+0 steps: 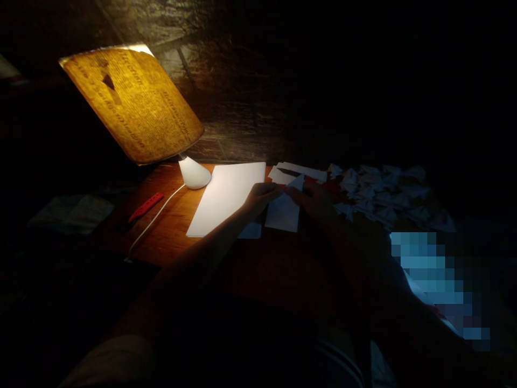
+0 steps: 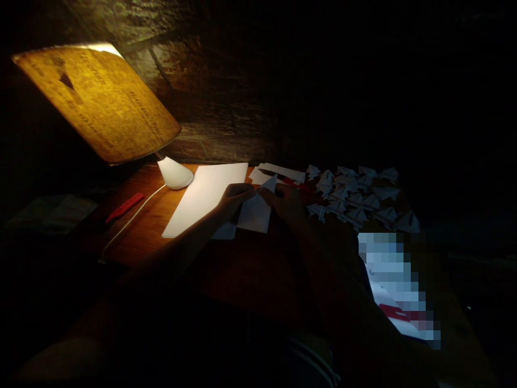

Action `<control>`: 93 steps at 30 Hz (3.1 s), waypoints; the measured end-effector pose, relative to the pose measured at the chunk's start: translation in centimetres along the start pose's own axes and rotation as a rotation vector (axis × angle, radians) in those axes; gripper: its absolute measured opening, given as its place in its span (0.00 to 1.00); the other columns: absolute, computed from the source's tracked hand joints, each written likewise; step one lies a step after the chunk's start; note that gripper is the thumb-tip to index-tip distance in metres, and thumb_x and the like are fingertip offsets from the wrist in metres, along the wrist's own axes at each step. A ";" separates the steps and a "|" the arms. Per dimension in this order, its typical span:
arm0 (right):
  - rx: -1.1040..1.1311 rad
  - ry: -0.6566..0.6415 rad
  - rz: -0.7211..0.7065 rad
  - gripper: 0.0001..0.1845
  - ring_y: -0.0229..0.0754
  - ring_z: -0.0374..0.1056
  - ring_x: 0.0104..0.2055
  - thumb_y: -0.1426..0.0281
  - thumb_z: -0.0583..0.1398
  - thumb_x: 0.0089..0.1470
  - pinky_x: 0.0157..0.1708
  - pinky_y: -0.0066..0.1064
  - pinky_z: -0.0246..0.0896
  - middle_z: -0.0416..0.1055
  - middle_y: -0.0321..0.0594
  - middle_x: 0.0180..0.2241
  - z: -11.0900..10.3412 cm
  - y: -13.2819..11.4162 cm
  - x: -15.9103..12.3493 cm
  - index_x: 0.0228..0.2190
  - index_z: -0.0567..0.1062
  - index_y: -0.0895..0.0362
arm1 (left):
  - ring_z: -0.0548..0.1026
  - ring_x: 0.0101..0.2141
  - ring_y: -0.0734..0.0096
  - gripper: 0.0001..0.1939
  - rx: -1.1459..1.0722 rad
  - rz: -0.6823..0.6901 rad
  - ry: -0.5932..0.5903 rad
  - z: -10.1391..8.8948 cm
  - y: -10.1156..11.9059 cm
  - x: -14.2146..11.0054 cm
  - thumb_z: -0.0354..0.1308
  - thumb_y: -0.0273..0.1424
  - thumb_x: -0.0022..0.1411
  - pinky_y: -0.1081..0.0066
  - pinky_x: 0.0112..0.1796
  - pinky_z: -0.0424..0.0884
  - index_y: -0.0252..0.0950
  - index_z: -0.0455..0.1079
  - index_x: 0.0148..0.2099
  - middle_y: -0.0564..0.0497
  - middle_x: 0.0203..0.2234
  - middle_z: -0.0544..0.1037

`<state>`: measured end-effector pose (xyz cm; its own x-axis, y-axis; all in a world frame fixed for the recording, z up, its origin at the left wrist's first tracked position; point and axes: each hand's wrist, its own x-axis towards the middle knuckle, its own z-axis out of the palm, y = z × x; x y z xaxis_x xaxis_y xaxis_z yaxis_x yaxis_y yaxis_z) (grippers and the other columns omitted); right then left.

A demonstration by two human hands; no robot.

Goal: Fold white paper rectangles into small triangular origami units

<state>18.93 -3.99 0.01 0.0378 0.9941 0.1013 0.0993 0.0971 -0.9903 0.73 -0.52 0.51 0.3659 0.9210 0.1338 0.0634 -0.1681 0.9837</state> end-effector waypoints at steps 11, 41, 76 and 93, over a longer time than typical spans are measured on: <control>0.016 0.022 0.017 0.22 0.47 0.72 0.33 0.48 0.69 0.47 0.30 0.36 0.65 0.78 0.42 0.30 0.0 -0.5 0.0 0.29 0.78 0.55 | 0.60 0.24 0.76 0.20 -0.077 0.008 0.039 0.1 0.0 0.1 0.67 0.42 0.52 0.72 0.27 0.53 0.36 0.63 0.24 0.57 0.21 0.61; 0.023 0.033 0.014 0.16 0.48 0.74 0.35 0.54 0.69 0.50 0.32 0.37 0.67 0.79 0.43 0.30 0.0 -0.7 0.1 0.27 0.78 0.54 | 0.59 0.26 0.74 0.14 0.036 0.111 0.094 -0.1 -0.1 0.1 0.60 0.36 0.53 0.71 0.28 0.53 0.36 0.61 0.22 0.55 0.21 0.61; -0.019 -0.021 -0.040 0.20 0.41 0.67 0.26 0.51 0.70 0.44 0.26 0.32 0.59 0.75 0.38 0.24 -0.2 0.5 0.4 0.25 0.77 0.55 | 0.61 0.25 0.76 0.14 0.050 0.130 -0.117 -0.2 -0.3 0.4 0.65 0.38 0.52 0.72 0.29 0.54 0.36 0.65 0.25 0.57 0.20 0.64; -0.043 -0.059 -0.108 0.12 0.40 0.66 0.26 0.59 0.70 0.48 0.26 0.32 0.57 0.74 0.37 0.23 -0.3 0.3 0.5 0.26 0.80 0.55 | 0.62 0.24 0.77 0.17 0.086 0.150 -0.118 -0.3 -0.5 0.6 0.68 0.41 0.55 0.73 0.27 0.54 0.35 0.67 0.26 0.56 0.20 0.66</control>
<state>19.30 -3.47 -0.20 -0.0343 0.9791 0.2003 0.1424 0.2031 -0.9687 0.64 0.23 0.09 0.4834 0.8365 0.2582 0.0772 -0.3345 0.9392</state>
